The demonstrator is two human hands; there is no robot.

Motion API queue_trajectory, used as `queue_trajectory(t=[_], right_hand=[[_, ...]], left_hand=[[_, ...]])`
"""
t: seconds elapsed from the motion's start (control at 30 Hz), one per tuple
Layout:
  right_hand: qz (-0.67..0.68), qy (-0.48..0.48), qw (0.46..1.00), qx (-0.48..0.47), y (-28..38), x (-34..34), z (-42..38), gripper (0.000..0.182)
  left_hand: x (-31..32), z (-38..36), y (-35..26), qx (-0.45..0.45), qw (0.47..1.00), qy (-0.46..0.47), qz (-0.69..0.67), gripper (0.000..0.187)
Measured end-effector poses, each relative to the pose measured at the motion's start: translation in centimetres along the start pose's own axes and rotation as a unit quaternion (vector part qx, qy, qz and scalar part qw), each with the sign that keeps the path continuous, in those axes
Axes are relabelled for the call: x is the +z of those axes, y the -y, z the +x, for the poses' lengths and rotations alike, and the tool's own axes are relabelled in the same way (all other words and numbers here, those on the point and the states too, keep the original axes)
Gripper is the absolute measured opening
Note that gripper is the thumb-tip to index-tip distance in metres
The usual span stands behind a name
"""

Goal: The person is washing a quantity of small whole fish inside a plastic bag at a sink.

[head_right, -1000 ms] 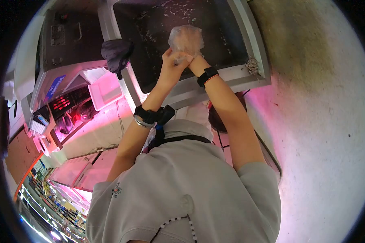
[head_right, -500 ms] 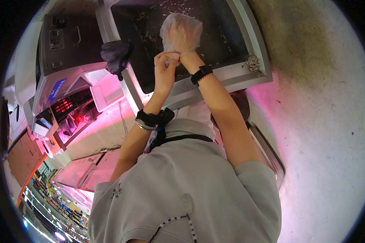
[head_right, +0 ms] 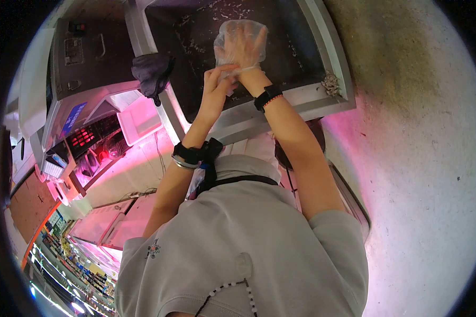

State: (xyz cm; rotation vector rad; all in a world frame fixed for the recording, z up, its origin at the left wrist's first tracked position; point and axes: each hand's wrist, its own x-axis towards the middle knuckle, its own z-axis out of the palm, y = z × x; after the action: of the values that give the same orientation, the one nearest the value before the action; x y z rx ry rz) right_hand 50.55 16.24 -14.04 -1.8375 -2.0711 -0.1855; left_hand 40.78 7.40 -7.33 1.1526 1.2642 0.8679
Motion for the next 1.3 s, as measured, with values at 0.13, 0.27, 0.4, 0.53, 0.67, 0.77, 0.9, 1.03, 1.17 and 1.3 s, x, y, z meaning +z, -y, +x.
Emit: queue_trajectory(t=[0.13, 0.27, 0.4, 0.53, 0.67, 0.77, 0.9, 1.03, 1.17, 1.3], right_hand=[[0.031, -0.033, 0.999, -0.028, -0.2, 0.6, -0.4, 0.052], [0.174, 0.003, 0.984, -0.034, -0.6, 0.4, 0.7, 0.048], [0.158, -0.085, 0.982, -0.050, -0.1, -0.2, 0.5, 0.045], [0.179, -0.064, 0.979, -0.077, -0.9, 1.0, 1.0, 0.044], [0.158, -0.062, 0.983, -0.069, -0.6, 0.8, 0.4, 0.047], [0.164, 0.033, 0.985, -0.036, -0.5, 2.1, 0.0, 0.051], [0.141, 0.145, 0.979, 0.020, 0.2, 1.9, -0.4, 0.053], [0.101, 0.223, 0.969, 0.039, 0.4, 3.2, -0.7, 0.050], [0.191, 0.283, 0.932, 0.119, -0.7, 9.6, -2.4, 0.049], [0.099, 0.317, 0.943, -0.030, -1.3, 8.0, -1.5, 0.056]], left_hand=[[0.7, 0.4, 0.0, -0.033, 0.997, -0.066, 0.023, 0.019], [0.6, 1.3, 1.8, -0.002, 0.991, -0.109, 0.076, 0.024], [0.6, 1.7, 2.0, -0.054, 0.989, -0.134, -0.016, 0.024], [0.4, 1.8, 2.1, -0.061, 0.987, -0.127, -0.074, 0.025], [0.1, 2.2, 2.9, -0.002, 0.992, -0.114, -0.043, 0.035], [-0.8, 2.6, 4.0, 0.036, 0.993, -0.089, 0.074, 0.037], [-0.8, 2.3, 2.3, -0.065, 0.986, -0.118, 0.099, 0.037], [-1.3, 3.5, 6.4, -0.132, 0.980, -0.133, 0.067, 0.039], [-1.4, 4.7, 7.4, -0.178, 0.977, -0.083, -0.080, 0.044], [-0.9, 6.5, 10.7, -0.203, 0.976, -0.068, 0.050, 0.042]])
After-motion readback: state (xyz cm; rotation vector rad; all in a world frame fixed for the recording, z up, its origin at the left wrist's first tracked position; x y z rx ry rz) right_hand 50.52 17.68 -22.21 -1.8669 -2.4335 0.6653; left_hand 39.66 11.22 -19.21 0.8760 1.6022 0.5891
